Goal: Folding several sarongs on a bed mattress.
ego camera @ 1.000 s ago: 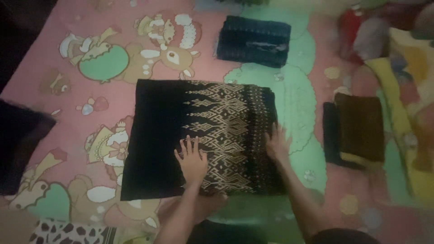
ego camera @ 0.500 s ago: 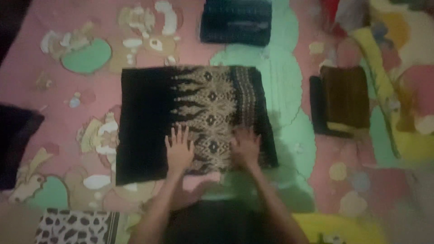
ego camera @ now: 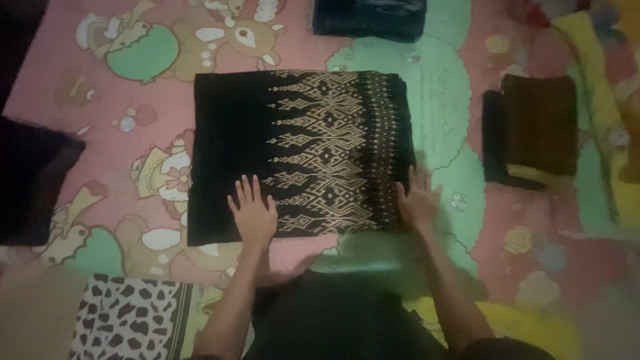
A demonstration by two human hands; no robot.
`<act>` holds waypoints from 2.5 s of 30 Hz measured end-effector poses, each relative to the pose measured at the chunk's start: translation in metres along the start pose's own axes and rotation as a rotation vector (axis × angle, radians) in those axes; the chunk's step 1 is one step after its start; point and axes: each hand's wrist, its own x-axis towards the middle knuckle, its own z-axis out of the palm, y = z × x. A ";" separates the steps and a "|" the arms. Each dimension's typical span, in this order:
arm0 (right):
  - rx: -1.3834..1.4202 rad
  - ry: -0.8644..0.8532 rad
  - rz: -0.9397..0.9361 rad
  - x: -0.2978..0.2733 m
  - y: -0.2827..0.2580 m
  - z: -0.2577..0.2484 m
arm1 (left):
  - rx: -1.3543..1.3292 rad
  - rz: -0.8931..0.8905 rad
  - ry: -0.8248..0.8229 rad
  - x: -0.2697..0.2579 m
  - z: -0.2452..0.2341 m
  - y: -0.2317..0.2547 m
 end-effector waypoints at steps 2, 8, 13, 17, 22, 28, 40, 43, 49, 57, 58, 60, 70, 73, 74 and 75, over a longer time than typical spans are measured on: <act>0.014 0.000 -0.003 -0.001 -0.005 -0.004 | -0.019 -0.021 0.015 0.000 0.006 -0.004; 0.092 -0.068 0.119 0.009 -0.031 -0.022 | -0.055 -0.119 0.082 0.006 0.024 0.000; 0.137 0.000 0.059 0.008 -0.127 -0.050 | -0.044 -0.226 -0.055 0.028 0.041 0.054; 0.522 0.037 -0.395 -0.016 -0.188 -0.037 | 0.070 0.120 -0.107 0.008 0.042 0.087; 0.400 -0.214 -0.399 -0.014 -0.181 -0.067 | -0.076 0.263 -0.066 0.005 0.020 0.043; 0.227 -0.173 -0.152 0.013 -0.100 -0.024 | 0.045 0.038 0.026 0.016 0.011 -0.056; 0.092 -0.129 0.116 0.027 -0.040 -0.009 | 0.092 -0.111 0.132 0.030 0.010 -0.070; 0.034 -0.099 0.163 0.027 -0.041 -0.012 | 0.102 -0.194 0.149 0.033 0.011 -0.069; 0.065 -0.078 0.158 0.029 -0.036 0.002 | 0.067 -0.411 0.190 0.039 0.030 -0.090; 0.171 0.116 0.115 0.028 -0.029 -0.013 | -0.028 -0.409 0.090 0.041 -0.021 -0.125; 0.178 0.112 0.105 0.027 -0.032 -0.021 | -0.020 -0.420 0.094 0.040 -0.014 -0.136; 0.161 0.013 0.218 0.029 -0.039 -0.039 | -0.027 -0.349 0.090 0.038 -0.002 -0.159; 0.121 -0.039 0.255 0.023 -0.012 -0.014 | -0.365 -0.439 0.112 -0.001 -0.020 -0.163; 0.115 -0.168 0.322 0.015 -0.008 -0.012 | -0.419 -0.293 0.217 -0.003 -0.010 -0.172; 0.161 -0.111 0.262 0.010 -0.003 -0.005 | -0.394 -0.273 0.241 -0.002 -0.006 -0.178; 0.207 -0.054 0.201 0.005 0.001 0.002 | -0.368 -0.252 0.265 -0.001 -0.001 -0.183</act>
